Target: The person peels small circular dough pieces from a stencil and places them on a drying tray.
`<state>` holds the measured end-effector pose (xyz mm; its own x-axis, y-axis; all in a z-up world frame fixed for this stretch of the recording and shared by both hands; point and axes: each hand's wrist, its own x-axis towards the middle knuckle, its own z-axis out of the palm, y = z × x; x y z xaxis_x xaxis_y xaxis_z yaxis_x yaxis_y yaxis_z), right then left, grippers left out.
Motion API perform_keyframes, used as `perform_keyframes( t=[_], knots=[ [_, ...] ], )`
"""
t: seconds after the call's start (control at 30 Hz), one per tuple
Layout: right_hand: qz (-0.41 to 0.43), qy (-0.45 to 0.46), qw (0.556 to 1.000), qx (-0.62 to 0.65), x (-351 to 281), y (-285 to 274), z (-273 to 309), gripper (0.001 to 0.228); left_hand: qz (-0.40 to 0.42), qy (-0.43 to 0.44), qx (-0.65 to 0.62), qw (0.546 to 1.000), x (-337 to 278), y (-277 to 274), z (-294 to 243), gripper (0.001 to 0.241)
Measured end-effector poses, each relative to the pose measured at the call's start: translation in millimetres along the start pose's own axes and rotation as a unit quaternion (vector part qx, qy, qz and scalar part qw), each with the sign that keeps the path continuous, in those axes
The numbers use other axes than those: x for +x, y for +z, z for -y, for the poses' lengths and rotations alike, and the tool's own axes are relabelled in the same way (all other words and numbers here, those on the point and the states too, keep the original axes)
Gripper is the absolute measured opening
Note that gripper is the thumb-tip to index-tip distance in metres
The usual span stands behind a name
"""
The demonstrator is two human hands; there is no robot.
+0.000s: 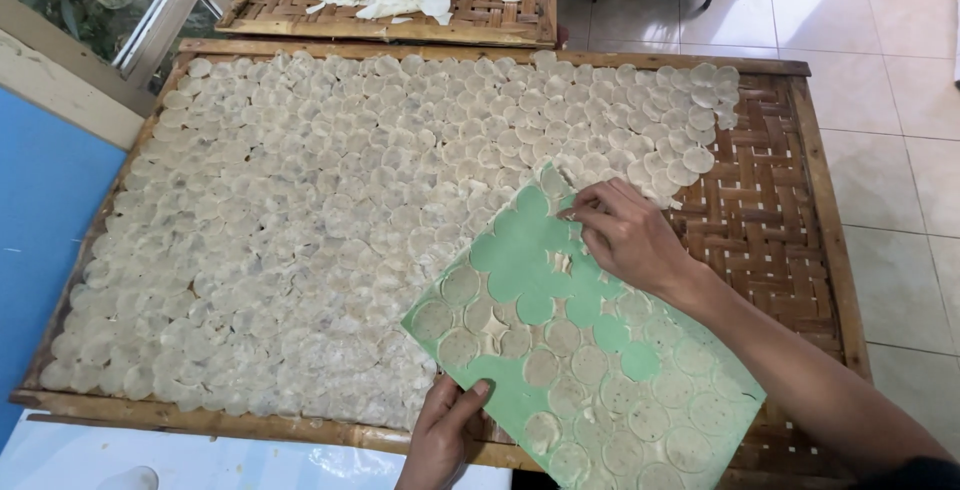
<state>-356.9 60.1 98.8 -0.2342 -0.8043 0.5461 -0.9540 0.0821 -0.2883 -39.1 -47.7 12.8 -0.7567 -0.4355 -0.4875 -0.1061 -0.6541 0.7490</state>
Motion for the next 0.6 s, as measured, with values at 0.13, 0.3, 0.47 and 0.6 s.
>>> perform_keyframes(
  t=[0.13,0.3,0.47,0.6],
  knots=[
    [-0.002,0.013,1.000,0.027,-9,3,-11,0.020,-0.008,-0.017,-0.017,1.000,2,-7,9,0.034],
    [-0.068,0.145,0.987,0.033,4,-2,-8,0.029,-0.003,0.010,0.039,0.999,0,0,1,0.034],
    [-0.033,0.214,0.972,0.092,1,12,-14,0.017,0.002,0.015,0.009,1.000,2,-7,11,0.034],
    [-0.068,0.215,0.972,0.063,6,5,2,0.015,0.011,-0.001,-0.043,0.999,-4,12,-8,0.035]
  ],
)
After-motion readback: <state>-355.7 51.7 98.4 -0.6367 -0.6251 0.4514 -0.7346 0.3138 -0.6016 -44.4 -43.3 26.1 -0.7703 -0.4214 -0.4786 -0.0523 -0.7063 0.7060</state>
